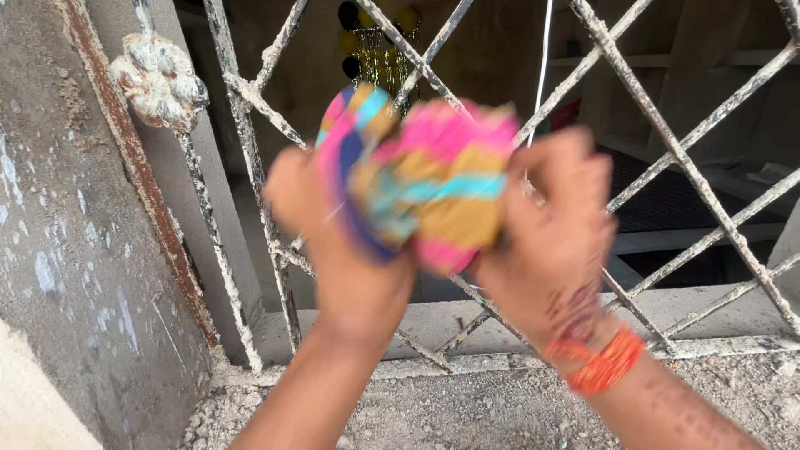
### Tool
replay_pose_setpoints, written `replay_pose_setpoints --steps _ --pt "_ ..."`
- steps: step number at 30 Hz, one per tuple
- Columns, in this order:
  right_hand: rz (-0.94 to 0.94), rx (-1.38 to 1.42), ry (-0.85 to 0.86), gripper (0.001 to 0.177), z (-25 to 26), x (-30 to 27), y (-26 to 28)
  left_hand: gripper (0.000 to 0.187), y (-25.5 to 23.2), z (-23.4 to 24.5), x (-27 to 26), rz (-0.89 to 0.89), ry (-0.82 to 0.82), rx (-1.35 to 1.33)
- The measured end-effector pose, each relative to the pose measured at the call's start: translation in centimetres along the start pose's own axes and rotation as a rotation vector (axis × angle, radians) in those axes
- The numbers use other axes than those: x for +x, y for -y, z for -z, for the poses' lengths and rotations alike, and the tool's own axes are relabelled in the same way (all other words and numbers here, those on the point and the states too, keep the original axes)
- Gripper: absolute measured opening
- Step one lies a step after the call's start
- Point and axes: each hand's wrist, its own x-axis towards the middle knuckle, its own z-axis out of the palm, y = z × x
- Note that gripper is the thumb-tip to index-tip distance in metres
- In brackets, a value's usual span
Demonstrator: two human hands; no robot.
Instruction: The person uses a colorful cloth to wipe the metal bars of a window grille. They systematically clean the bars by rubbing the cloth over them with both hands, focusing on different sections of the grille throughout the video.
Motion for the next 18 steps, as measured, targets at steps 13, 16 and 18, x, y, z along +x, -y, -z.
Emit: replay_pose_setpoints --steps 13,16,18 --pt "0.002 -0.125 0.24 0.045 -1.7 4.0 -3.1 0.06 0.0 -8.0 5.3 0.007 0.02 0.444" --pt "0.064 -0.05 0.229 0.028 -1.7 4.7 -2.9 0.056 -0.3 -7.3 6.5 0.017 0.017 0.345" --pt "0.135 0.026 0.148 0.027 -2.1 5.4 -2.6 0.058 -0.4 -6.5 7.2 0.08 0.08 0.29"
